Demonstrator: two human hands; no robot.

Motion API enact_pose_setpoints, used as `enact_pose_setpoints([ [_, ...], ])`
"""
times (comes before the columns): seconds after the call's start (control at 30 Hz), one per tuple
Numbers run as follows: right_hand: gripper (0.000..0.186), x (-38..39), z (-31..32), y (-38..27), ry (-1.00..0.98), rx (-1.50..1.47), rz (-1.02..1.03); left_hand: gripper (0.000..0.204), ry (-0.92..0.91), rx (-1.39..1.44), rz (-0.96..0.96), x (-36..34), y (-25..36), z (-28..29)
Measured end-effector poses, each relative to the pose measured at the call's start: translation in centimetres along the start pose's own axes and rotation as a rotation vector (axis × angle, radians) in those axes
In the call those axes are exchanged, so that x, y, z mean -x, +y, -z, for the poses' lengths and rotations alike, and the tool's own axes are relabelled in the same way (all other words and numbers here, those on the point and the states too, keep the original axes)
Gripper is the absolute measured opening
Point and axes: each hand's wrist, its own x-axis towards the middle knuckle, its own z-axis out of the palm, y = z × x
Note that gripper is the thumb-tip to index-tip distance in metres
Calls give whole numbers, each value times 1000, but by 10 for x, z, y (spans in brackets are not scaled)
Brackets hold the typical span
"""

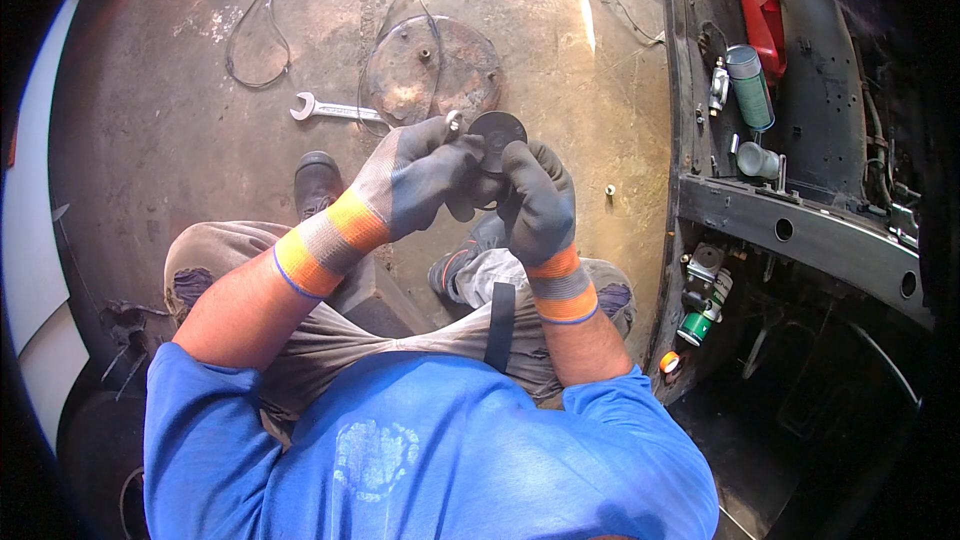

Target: The person sits on the floor and disassembles a mechanical component, likely a brake master cylinder, by removing a bolt and separating the housing. They then inspect the internal parts and a rubber seal before reassembling the unit.

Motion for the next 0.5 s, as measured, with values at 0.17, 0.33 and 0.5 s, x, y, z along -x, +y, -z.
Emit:
enact_pose_setpoints([
  [0.17, 22, 0, -7, -4, 1, -91, 41, 30, 19, 237, -27, -15, -24, 11],
  [0.33, 21, 0, -11, -5, 97, 25, 75, 36, 63, -3, 4, -11, -9, 4],
  [0.5, 23, 3, -15, -1, 60, 56, 57, 24, 74, 7, -199, -9, -19, -10],
])
